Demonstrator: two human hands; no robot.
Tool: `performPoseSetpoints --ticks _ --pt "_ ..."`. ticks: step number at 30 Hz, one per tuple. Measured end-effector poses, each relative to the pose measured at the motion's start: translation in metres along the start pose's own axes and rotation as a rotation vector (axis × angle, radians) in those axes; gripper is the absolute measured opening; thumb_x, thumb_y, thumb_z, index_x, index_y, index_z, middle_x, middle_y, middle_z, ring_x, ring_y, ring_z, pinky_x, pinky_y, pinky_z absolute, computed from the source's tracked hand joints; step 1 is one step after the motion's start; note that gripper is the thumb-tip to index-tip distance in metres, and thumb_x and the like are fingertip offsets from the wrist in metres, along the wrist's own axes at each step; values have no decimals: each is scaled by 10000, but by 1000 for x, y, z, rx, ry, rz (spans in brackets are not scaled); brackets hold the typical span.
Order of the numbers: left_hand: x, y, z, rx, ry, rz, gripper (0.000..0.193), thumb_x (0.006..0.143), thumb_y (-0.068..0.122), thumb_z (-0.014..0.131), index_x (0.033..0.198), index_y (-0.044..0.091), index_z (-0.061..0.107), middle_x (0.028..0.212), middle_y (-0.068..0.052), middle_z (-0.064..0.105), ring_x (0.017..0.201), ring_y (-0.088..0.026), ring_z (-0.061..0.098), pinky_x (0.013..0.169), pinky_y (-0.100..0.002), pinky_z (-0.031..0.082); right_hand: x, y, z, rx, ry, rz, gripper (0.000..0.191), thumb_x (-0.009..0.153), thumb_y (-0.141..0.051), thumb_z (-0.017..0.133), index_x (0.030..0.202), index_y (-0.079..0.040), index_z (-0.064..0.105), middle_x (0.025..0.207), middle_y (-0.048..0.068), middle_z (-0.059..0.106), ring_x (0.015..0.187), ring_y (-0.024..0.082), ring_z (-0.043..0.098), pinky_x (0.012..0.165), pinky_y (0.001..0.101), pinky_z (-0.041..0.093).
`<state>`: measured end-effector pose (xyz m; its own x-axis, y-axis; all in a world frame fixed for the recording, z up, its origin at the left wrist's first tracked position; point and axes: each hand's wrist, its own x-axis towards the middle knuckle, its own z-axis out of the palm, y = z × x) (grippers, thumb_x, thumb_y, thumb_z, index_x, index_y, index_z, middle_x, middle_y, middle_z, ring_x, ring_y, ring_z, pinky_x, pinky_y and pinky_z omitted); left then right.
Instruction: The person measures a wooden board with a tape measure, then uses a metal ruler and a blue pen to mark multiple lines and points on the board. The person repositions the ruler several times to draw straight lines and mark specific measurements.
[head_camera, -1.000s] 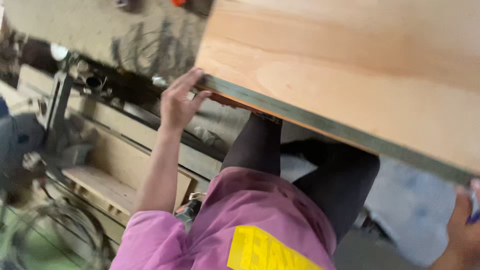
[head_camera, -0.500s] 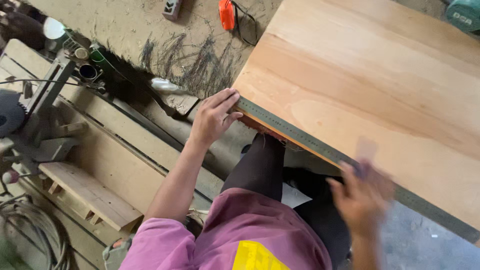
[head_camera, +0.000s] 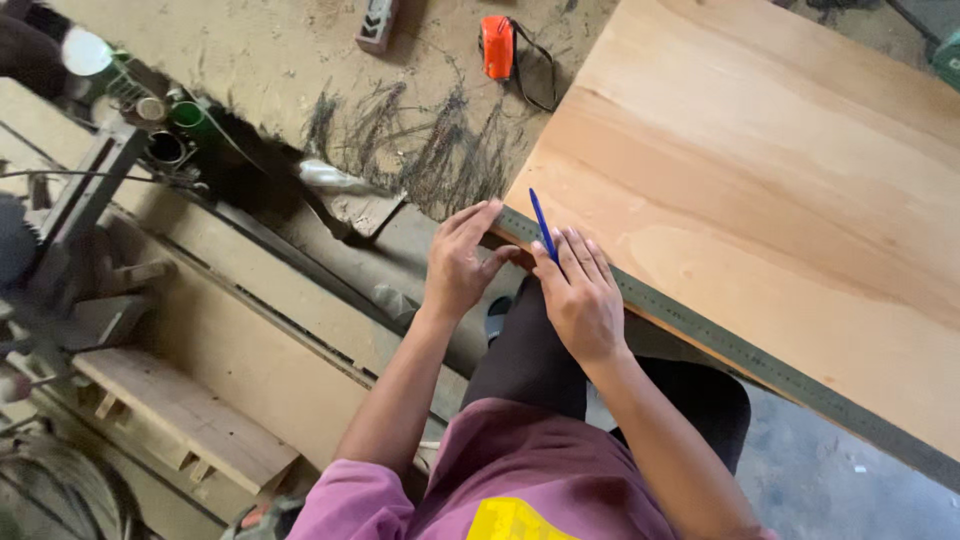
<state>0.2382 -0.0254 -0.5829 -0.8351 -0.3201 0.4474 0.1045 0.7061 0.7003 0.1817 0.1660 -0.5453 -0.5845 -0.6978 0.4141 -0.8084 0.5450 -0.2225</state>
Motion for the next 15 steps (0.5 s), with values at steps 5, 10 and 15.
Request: performPoseSetpoints --ticks 5,10,15 --pt "-9 -2 7 54 46 2 481 835 252 869 1244 61 703 1282 -88 730 1275 -270 653 1081 -412 494 -6 2 7 4 16 -3 301 971 -75 631 1257 -70 727 1345 181 676 1299 333 635 1136 464 472" --pt "-19 -1 14 150 114 -20 468 839 295 870 1221 69 720 1236 -62 747 1235 -223 662 1038 -396 456 -9 0 9 -1 30 -22 325 932 -61 626 1238 -58 736 1323 186 685 1285 336 643 1127 467 478" --pt "-22 -2 17 99 157 -67 502 847 322 871 1248 68 706 1246 -66 732 1239 -221 657 1067 -374 451 -9 -1 8 16 24 -17 319 945 -55 632 1246 -63 734 1324 174 687 1286 327 645 1130 465 480"
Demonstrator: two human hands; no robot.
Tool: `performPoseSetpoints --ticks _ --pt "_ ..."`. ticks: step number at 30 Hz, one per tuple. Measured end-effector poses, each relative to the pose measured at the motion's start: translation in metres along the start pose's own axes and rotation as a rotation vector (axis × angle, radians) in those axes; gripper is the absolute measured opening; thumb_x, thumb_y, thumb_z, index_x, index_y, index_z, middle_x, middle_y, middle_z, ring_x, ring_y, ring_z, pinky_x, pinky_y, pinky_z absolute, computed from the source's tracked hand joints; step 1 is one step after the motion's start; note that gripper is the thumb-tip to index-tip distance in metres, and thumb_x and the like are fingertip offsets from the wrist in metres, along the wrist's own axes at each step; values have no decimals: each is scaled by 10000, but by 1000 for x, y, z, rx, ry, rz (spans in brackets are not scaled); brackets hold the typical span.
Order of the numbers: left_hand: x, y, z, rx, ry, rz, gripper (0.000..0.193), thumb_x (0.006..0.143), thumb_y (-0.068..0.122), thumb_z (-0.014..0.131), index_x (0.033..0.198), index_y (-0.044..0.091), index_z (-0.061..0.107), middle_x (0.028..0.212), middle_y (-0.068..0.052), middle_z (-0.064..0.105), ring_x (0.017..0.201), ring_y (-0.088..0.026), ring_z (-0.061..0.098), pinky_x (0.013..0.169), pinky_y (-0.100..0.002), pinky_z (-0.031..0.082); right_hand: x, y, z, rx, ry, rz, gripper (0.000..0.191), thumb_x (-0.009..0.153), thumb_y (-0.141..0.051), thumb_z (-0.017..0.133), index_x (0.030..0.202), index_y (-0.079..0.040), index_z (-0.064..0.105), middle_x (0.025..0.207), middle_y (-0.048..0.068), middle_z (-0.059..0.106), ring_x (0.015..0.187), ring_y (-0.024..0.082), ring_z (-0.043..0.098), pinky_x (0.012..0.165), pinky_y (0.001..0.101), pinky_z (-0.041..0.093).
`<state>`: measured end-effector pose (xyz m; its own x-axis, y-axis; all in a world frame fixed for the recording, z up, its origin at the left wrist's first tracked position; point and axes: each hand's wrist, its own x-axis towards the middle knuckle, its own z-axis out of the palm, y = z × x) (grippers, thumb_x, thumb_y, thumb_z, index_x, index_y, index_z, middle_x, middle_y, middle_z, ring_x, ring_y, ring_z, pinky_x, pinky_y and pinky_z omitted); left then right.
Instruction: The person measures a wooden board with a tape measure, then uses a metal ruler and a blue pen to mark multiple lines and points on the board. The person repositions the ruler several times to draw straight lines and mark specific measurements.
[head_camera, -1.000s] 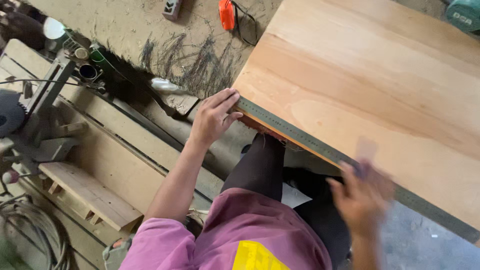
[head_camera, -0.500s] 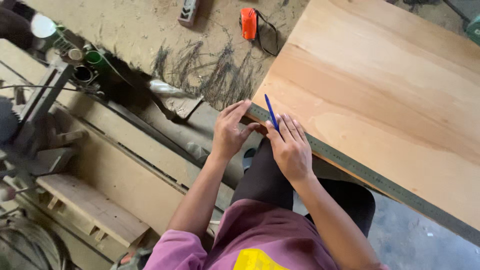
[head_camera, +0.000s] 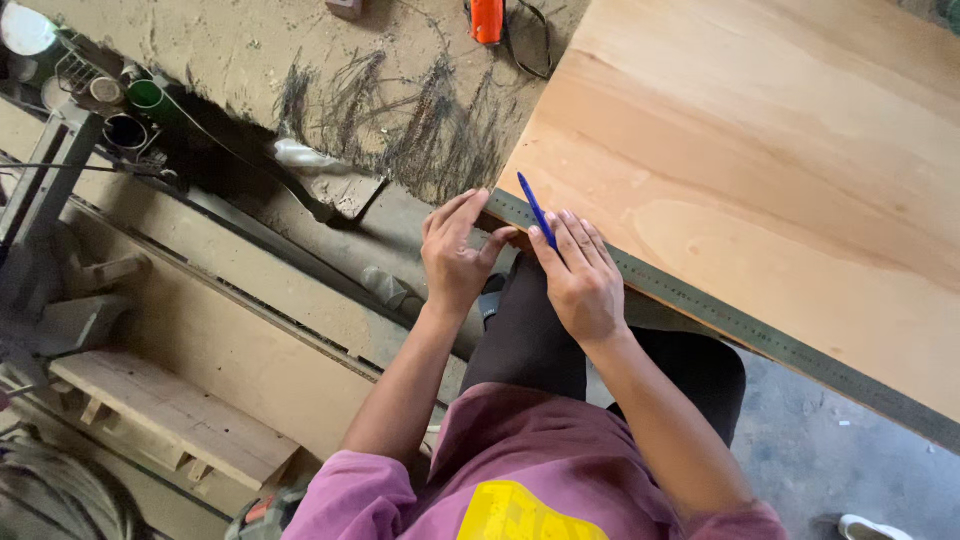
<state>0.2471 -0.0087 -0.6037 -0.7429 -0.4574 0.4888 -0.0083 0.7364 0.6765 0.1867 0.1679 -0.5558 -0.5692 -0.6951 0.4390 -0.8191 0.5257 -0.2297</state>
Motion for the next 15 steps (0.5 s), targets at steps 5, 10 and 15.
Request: performPoseSetpoints --ticks 5,10,15 --pt "-5 5 2 106 32 3 504 801 334 883 1210 91 715 1214 -52 737 1174 -241 672 1036 -395 424 -2 1 2 15 19 -7 322 939 -65 637 1246 -70 733 1320 167 685 1279 327 646 1128 465 484" --pt "0 -1 -1 -27 -11 -140 405 769 252 909 1129 117 779 1103 -67 769 1056 -236 688 970 -391 489 -7 3 4 5 14 -13 336 927 -57 629 1246 -67 734 1327 167 686 1284 328 646 1128 462 486" --pt "8 -9 -3 -219 -47 -237 285 793 132 898 1062 106 810 1039 -79 782 983 -213 727 869 -347 577 -8 3 4 -11 32 -30 345 917 -61 628 1243 -59 739 1325 175 687 1282 331 643 1125 463 484"
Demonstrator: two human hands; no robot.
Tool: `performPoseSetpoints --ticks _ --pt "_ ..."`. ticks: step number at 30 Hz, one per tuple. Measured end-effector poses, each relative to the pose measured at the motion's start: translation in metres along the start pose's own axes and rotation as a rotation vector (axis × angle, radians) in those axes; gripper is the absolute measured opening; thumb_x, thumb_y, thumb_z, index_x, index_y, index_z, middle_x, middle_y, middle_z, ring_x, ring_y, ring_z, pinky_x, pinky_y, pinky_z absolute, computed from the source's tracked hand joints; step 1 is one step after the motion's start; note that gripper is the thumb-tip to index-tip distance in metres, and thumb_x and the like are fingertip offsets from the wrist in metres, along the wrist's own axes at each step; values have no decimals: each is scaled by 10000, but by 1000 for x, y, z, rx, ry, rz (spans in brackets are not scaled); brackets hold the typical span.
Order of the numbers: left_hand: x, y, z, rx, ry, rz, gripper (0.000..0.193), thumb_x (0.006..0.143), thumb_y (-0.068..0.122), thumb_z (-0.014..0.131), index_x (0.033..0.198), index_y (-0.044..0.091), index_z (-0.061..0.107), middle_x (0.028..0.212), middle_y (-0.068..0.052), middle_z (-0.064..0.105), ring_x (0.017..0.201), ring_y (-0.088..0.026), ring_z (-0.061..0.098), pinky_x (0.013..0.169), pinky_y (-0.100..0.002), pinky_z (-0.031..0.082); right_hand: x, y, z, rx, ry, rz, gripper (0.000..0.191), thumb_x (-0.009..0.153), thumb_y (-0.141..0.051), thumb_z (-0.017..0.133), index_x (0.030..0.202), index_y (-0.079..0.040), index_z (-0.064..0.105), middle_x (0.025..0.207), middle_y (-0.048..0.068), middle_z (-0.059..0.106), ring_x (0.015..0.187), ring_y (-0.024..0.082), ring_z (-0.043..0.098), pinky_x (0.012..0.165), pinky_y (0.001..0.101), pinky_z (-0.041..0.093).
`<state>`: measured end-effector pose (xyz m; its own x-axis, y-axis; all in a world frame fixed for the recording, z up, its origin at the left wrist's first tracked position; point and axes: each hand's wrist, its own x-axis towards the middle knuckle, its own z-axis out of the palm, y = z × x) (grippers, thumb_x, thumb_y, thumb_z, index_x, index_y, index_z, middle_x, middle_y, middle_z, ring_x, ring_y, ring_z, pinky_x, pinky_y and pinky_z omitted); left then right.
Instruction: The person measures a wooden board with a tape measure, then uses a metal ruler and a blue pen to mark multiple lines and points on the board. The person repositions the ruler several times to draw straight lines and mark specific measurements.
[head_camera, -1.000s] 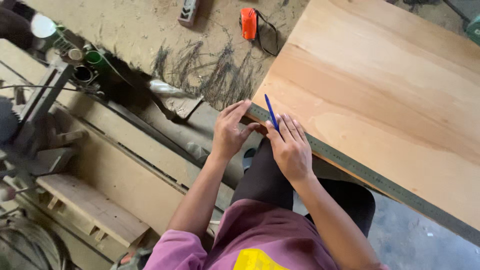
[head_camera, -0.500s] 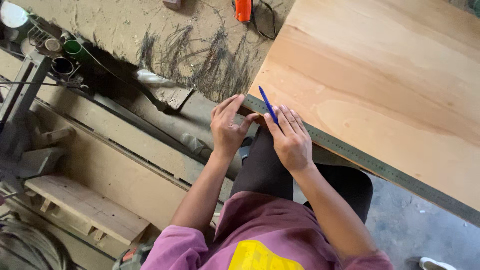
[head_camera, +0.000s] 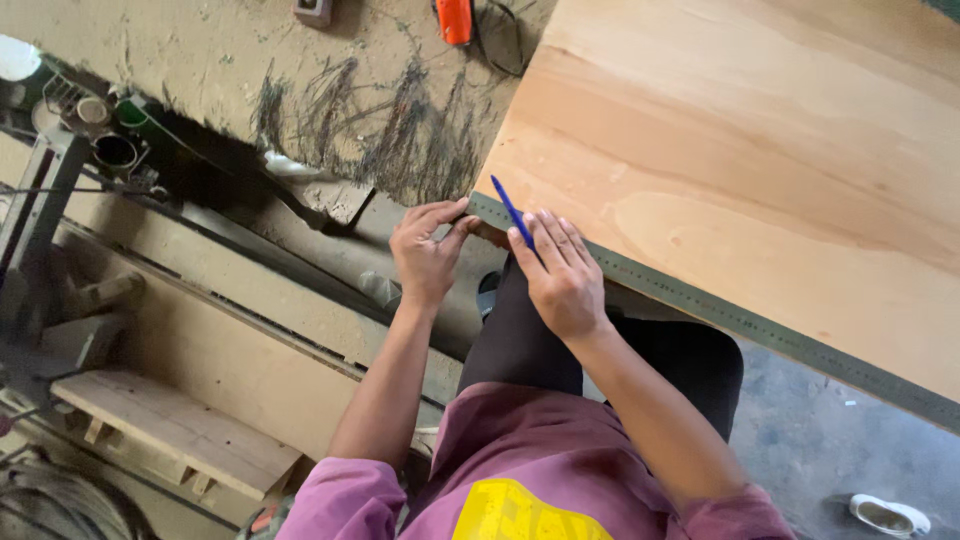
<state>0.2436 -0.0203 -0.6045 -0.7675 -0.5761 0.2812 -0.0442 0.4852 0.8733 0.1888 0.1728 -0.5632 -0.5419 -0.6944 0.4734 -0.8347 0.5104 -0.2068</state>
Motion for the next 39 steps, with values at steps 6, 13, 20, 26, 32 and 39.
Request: performPoseSetpoints --ticks 6,13,20,26,32,39 --pt "-3 1 2 -43 -27 -52 247 806 82 891 1041 74 813 1033 -84 778 975 -196 719 847 -325 580 -6 0 1 -33 3 -10 325 935 -93 615 1232 -57 742 1326 177 689 1295 322 638 1127 452 486" --pt "0 0 -6 -6 -105 -80 262 809 118 894 1052 75 808 1035 -76 774 963 -174 717 874 -317 563 -6 -3 -6 -29 -15 -3 351 945 -134 623 1278 -80 721 1359 162 671 1313 320 623 1139 466 468" --pt "-33 7 -30 157 -186 -46 238 930 172 889 1118 65 789 1071 -56 764 932 -152 680 851 -323 558 -87 -1 -82 68 -14 158 527 1002 -448 721 1425 -149 624 1459 124 612 1416 272 549 1243 568 268" --pt "-63 54 -10 307 153 477 451 1045 373 757 1303 10 686 1203 -167 665 1123 -296 651 891 -344 549 -219 60 -189 -223 51 439 671 929 -497 787 1443 -110 598 1525 106 544 1451 293 483 1262 552 235" --pt "-131 172 82 151 -540 788 365 901 420 825 1181 200 747 1331 -21 661 1278 -232 611 1108 -432 473 -318 105 -287 -354 177 709 433 973 -176 826 1363 -103 653 1395 104 706 1394 277 640 1286 488 329" --pt "-180 285 199 29 -962 1009 447 945 323 754 1339 127 680 1471 -121 592 1410 -294 527 1164 -479 420 -361 116 -285 -326 176 740 314 991 -205 830 1264 -130 696 1342 80 730 1354 263 648 1242 477 351"
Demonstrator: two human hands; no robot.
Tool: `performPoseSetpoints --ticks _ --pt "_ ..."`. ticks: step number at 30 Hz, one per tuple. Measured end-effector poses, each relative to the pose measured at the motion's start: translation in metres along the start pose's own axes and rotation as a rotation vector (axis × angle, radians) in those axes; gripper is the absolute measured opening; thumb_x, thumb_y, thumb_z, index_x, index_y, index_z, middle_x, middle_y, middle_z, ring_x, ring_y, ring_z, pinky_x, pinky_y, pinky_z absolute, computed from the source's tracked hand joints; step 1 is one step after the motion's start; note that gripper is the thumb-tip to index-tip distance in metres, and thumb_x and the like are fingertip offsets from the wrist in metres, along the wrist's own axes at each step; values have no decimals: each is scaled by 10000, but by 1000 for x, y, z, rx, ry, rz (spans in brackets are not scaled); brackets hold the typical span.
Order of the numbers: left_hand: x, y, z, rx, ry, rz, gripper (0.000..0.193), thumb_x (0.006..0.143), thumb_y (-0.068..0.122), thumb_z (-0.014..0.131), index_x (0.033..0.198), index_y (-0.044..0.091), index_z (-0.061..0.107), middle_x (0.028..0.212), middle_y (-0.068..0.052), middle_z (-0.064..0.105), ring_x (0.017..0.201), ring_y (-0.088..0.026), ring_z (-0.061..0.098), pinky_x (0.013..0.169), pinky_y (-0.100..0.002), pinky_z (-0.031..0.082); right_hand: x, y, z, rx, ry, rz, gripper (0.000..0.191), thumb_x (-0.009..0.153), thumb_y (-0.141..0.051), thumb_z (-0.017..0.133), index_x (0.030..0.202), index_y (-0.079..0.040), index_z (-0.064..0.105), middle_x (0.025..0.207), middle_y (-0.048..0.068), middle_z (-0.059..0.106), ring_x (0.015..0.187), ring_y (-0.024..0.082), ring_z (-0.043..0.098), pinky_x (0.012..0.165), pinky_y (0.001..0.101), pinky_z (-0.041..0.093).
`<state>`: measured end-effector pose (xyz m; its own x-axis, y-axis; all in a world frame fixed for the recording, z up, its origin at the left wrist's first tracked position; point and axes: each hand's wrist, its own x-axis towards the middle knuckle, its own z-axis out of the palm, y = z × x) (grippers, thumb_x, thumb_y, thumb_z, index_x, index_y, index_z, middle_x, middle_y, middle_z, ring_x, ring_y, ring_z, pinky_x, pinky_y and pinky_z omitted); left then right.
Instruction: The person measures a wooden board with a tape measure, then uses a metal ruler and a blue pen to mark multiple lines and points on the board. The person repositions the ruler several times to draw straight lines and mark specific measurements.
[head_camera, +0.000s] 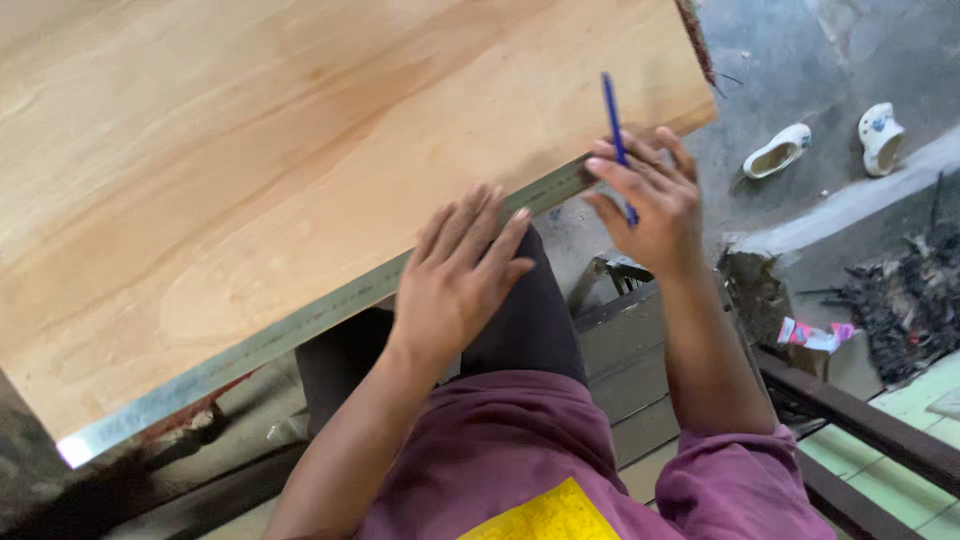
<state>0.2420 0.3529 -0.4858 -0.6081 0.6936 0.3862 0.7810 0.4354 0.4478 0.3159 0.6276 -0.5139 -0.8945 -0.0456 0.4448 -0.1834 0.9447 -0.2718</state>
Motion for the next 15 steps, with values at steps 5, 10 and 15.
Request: performPoseSetpoints --ticks 5,10,15 --pt "30 13 38 -18 -26 1 455 962 273 736 1371 86 661 1475 -135 598 1426 -280 516 1180 -456 414 0 4 5 80 23 27 291 986 -218 823 1241 -135 710 1350 82 718 1351 262 642 1235 457 347" --pt "26 10 54 -12 3 -51 344 986 203 736 1302 75 698 1406 -130 654 1370 -263 587 1163 -439 460 -2 11 9 86 34 -19 241 966 -188 854 1170 -141 735 1342 75 726 1344 258 643 1232 468 336" --pt "25 11 60 -14 45 -61 266 990 170 732 1240 78 732 1356 -112 692 1331 -250 623 1142 -432 490 -4 16 15 142 43 9 222 946 -177 883 1110 -142 737 1325 62 737 1322 231 662 1224 455 345"
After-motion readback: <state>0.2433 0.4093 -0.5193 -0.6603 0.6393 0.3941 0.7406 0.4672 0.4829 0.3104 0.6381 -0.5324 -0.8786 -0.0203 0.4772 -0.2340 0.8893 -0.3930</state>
